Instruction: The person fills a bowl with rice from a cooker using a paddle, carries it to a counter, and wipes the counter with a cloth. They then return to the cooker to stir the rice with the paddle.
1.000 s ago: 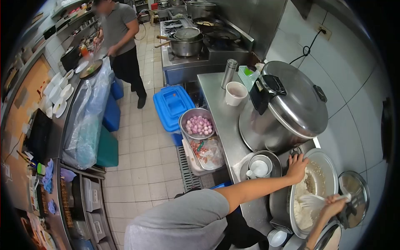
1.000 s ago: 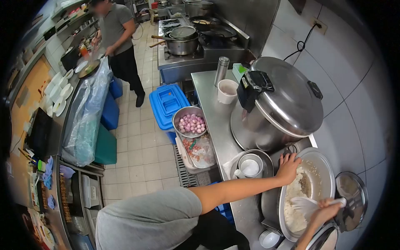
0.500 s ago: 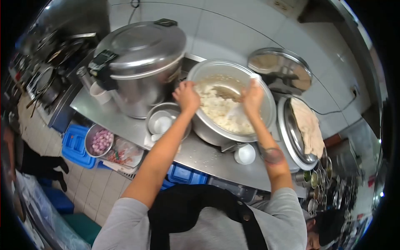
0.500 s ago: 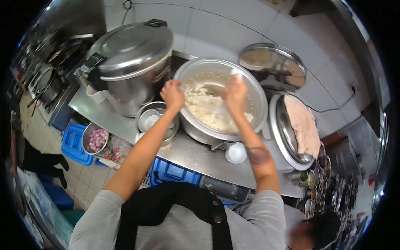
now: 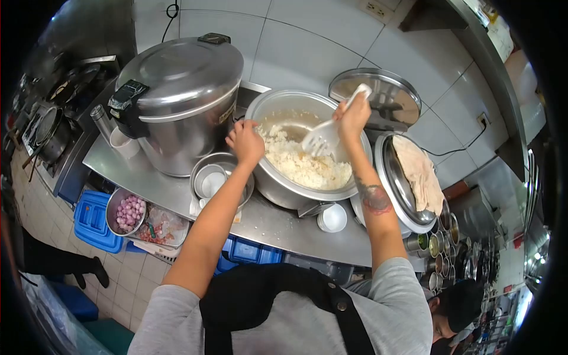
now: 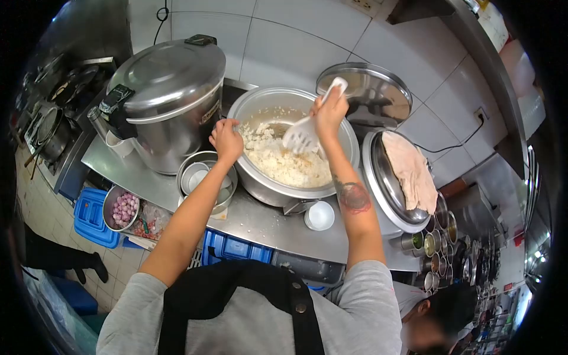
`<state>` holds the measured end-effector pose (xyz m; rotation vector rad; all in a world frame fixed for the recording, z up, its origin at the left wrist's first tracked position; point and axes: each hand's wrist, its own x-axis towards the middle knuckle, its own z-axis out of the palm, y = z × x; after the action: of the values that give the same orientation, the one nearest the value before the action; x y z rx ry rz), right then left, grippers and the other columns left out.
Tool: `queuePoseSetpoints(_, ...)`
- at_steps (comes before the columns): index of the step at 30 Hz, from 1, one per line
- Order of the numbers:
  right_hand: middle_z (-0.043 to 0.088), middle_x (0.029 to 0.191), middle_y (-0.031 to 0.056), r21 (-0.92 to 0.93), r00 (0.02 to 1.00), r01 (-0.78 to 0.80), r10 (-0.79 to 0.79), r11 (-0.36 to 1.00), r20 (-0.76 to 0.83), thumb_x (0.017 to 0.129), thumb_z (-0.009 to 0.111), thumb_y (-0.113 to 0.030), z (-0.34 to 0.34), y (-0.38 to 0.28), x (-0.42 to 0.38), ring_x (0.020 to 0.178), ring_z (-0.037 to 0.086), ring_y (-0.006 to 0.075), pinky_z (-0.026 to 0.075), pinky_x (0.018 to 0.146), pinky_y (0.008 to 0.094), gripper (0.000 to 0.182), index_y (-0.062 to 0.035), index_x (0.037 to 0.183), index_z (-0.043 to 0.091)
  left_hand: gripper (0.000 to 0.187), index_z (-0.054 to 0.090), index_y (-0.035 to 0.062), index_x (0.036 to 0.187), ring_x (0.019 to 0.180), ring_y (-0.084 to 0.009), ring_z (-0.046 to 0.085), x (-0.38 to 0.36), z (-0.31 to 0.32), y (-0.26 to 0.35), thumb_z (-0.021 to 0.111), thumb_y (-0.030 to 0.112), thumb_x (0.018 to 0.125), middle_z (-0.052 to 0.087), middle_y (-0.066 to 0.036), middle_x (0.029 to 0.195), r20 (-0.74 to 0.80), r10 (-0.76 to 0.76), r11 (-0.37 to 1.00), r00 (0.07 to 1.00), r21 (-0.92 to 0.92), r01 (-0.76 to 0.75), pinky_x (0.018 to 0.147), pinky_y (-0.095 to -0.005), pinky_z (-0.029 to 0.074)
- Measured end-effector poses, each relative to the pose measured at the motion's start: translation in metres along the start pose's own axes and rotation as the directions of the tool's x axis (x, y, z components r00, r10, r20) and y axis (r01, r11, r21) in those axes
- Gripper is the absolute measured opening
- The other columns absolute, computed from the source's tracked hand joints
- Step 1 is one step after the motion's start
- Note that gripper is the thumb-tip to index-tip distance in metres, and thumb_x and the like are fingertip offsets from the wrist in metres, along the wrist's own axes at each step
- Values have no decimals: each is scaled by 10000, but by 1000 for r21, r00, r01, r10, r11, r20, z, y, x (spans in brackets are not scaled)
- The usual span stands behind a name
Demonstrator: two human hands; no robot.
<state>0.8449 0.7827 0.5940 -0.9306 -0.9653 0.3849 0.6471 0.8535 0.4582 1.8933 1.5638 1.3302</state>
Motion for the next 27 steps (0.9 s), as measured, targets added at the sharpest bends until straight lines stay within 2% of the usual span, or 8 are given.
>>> queuePoseSetpoints(2,436,529,21,-276,992,-114,95,954,-81,1005,401,-398,-38,53,-33,370,424,111,346,328,276,365,-66,853,426,312,599,167,1031,1140,-334,437,-3,3,-1,543,28,758,499,-69,1173,12,-6,1000,1000,0,6,966,-494,285)
queuePoseSetpoints(8,419,503,22,-369,982,-177,189,912,-4,1002,407,-408,-31,18,-3,359,398,106,340,331,282,408,-64,785,424,293,605,176,1028,1172,-342,416,-1,-1,2,548,42,773,488,-81,1192,38,-40,999,998,-30,41,1039,-566,202)
queuePoseSetpoints(12,411,495,18,36,1000,25,-25,999,3,1016,371,-391,-6,-5,33,362,412,120,346,354,274,400,-63,797,436,309,603,177,1024,1209,-344,386,3,-3,1,560,29,756,483,-87,1209,40,-34,998,999,-58,36,1035,-578,194)
queuePoseSetpoints(15,406,495,16,-499,999,14,12,866,49,1022,349,-378,-27,60,-9,370,419,126,354,360,274,388,-57,831,456,321,600,175,1032,1217,-345,379,-2,-2,-2,560,24,751,474,-94,1232,81,-38,998,996,-57,42,1033,-594,189)
queuePoseSetpoints(16,406,493,22,-121,978,-205,198,971,-67,1021,338,-384,-23,66,-31,376,423,129,364,361,285,407,-41,846,469,324,599,174,1036,1218,-346,379,0,-3,-1,558,24,752,471,-97,1239,87,-38,998,995,-42,42,1034,-602,188)
queuePoseSetpoints(20,389,490,19,-211,932,-347,361,914,31,1011,373,-407,-28,41,-3,371,408,124,350,354,280,397,-52,843,431,324,599,175,1048,1231,-352,376,1,-2,-2,548,31,763,464,-106,1258,110,-39,998,993,-35,43,1036,-645,186)
queuePoseSetpoints(23,373,492,10,-411,952,-40,159,911,260,1012,380,-402,2,-2,24,378,390,114,348,362,269,387,-66,822,401,315,605,176,1039,1232,-352,377,20,-3,1,547,33,764,469,-100,1258,92,-30,999,995,-30,33,1032,-650,193)
queuePoseSetpoints(27,396,506,15,-89,992,18,-7,996,124,1013,379,-398,-2,42,30,394,406,115,356,374,269,382,-64,831,413,301,612,172,1033,1232,-355,381,19,-2,-1,550,41,770,477,-92,1257,126,-31,999,992,-40,36,1027,-652,202)
